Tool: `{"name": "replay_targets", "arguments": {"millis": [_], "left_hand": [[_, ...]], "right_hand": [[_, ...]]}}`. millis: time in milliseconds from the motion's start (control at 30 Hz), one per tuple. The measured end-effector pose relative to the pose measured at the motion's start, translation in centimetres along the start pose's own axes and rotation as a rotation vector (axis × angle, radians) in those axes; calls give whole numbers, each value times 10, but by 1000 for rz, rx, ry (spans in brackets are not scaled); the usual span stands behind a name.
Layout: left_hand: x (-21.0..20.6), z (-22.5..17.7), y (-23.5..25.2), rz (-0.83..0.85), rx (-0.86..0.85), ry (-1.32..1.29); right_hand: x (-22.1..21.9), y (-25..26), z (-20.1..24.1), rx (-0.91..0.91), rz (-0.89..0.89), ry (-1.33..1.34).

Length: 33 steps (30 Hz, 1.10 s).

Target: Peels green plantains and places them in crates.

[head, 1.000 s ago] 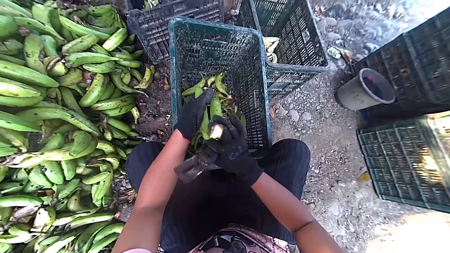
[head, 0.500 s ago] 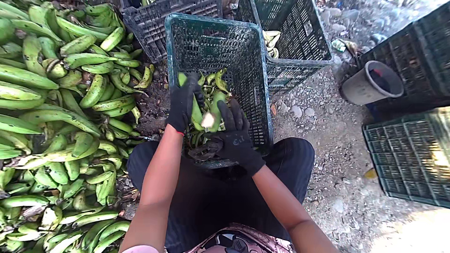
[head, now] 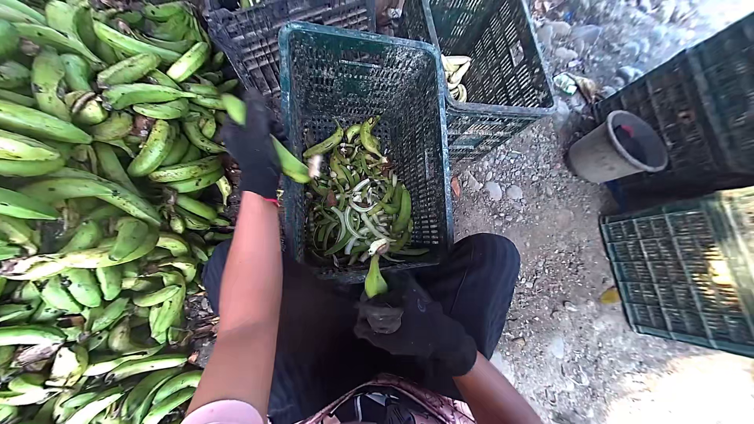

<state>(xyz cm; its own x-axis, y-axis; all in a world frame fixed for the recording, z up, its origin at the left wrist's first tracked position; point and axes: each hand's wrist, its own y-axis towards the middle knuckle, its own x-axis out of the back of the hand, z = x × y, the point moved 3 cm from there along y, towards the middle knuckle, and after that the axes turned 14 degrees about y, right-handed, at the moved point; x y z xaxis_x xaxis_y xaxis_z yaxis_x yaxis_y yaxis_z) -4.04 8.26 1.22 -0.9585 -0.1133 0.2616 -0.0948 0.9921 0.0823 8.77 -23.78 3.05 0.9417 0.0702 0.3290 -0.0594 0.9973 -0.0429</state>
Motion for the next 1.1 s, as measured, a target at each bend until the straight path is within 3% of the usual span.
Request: {"name": "replay_targets", "arguments": {"millis": [100, 233, 333, 400, 467, 500, 600, 767, 900, 1100], "left_hand": [[4, -5, -8, 14, 92, -256], [5, 5, -15, 159, 97, -274], [16, -14, -14, 70, 6, -384], [19, -26, -20, 19, -43, -484], [2, -23, -42, 108, 77, -517], [-10, -16, -53, 154, 164, -496], [-40, -3, -70, 199, 200, -443], [-19, -32, -58, 213, -258, -516], [-28, -20, -76, 262, -251, -494], [-39, -23, -88, 279, -495, -259]], "right_hand": [[30, 14, -10, 69, 68, -529], [67, 35, -17, -380, 169, -698], [93, 29, -20, -304, 54, -348], [96, 32, -20, -303, -46, 65], [87, 42, -24, -344, -173, 449], [82, 49, -28, -370, -240, 520], [70, 70, -42, -381, -296, 575], [55, 83, -44, -191, -275, 602], [31, 88, -56, -151, -234, 589], [22, 103, -51, -210, -377, 557]]}}
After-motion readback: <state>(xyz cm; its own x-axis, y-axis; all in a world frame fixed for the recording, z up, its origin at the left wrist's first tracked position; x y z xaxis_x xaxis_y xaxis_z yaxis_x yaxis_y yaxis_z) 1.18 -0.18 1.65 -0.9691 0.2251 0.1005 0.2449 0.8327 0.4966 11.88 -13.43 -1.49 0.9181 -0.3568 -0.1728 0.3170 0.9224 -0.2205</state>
